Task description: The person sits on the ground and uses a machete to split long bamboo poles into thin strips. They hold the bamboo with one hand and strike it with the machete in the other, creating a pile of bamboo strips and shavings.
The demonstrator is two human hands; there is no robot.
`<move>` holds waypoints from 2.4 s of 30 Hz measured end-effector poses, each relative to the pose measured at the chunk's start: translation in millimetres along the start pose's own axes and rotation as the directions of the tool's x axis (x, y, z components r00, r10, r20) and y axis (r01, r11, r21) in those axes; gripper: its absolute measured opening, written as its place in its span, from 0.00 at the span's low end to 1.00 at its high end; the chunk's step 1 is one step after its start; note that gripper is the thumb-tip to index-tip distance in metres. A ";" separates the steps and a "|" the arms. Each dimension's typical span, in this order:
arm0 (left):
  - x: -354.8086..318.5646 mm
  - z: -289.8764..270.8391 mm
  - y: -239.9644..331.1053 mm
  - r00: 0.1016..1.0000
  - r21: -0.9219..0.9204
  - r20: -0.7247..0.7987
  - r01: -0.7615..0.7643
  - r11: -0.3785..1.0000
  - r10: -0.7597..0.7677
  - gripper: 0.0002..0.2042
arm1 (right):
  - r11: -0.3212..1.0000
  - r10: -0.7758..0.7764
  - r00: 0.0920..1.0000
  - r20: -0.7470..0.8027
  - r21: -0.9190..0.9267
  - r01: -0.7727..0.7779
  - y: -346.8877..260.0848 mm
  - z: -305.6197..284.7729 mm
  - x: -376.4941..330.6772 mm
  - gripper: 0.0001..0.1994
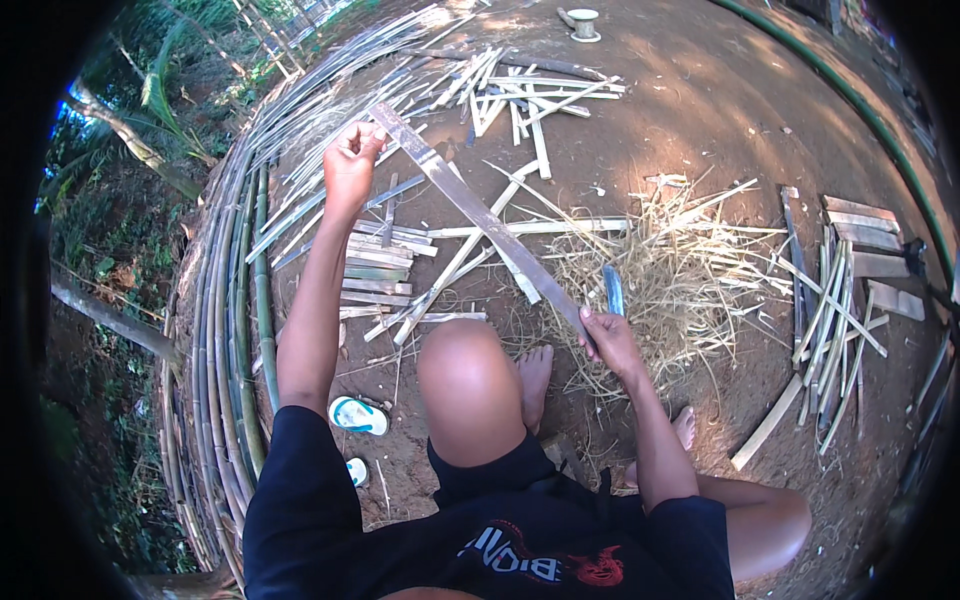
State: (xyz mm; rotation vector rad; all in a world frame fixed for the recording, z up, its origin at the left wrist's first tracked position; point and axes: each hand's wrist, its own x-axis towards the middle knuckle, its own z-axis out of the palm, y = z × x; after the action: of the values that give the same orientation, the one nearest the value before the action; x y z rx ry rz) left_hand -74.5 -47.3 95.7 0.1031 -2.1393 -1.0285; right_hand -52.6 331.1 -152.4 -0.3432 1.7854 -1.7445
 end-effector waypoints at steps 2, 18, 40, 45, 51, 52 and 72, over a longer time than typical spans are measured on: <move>2.3 -5.9 -19.0 0.994 0.196 -0.079 -0.054 0.979 0.071 0.06 | 1.000 0.021 1.000 0.021 -0.016 -0.020 -4.2 5.6 -3.1 0.27; -92.4 109.2 4.1 0.621 0.034 0.752 0.299 0.954 -0.222 0.22 | 0.939 -0.208 0.909 -0.361 0.186 0.289 -48.6 21.9 1.4 0.20; -97.0 155.6 64.4 0.651 -0.328 0.732 0.594 0.734 -0.200 0.11 | 0.935 -0.320 0.906 -0.279 0.064 0.350 -39.2 45.8 2.6 0.18; -118.7 164.4 64.2 0.510 -0.206 0.819 0.689 0.694 -0.263 0.15 | 0.903 -0.367 0.883 -0.294 0.114 0.413 -41.7 48.3 5.1 0.18; -108.7 159.5 57.8 0.585 -0.258 0.753 0.685 0.681 -0.303 0.13 | 0.917 -0.207 0.953 -0.223 0.296 0.268 -52.0 50.8 6.1 0.15; -104.5 156.5 56.2 0.626 -0.292 0.720 0.665 0.687 -0.300 0.13 | 0.925 -0.212 0.950 -0.227 0.268 0.270 -49.4 51.5 7.9 0.14; -97.2 147.7 11.4 0.781 -0.322 0.499 0.569 0.757 -0.375 0.09 | 0.956 -0.078 0.995 0.067 0.288 0.056 -38.7 34.4 -1.3 0.21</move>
State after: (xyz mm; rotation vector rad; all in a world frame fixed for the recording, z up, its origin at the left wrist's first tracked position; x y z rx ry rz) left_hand -99.0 90.6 -12.6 0.2458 -2.2094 -2.0036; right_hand -40.4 300.3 -112.7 -0.3467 1.4563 -1.9770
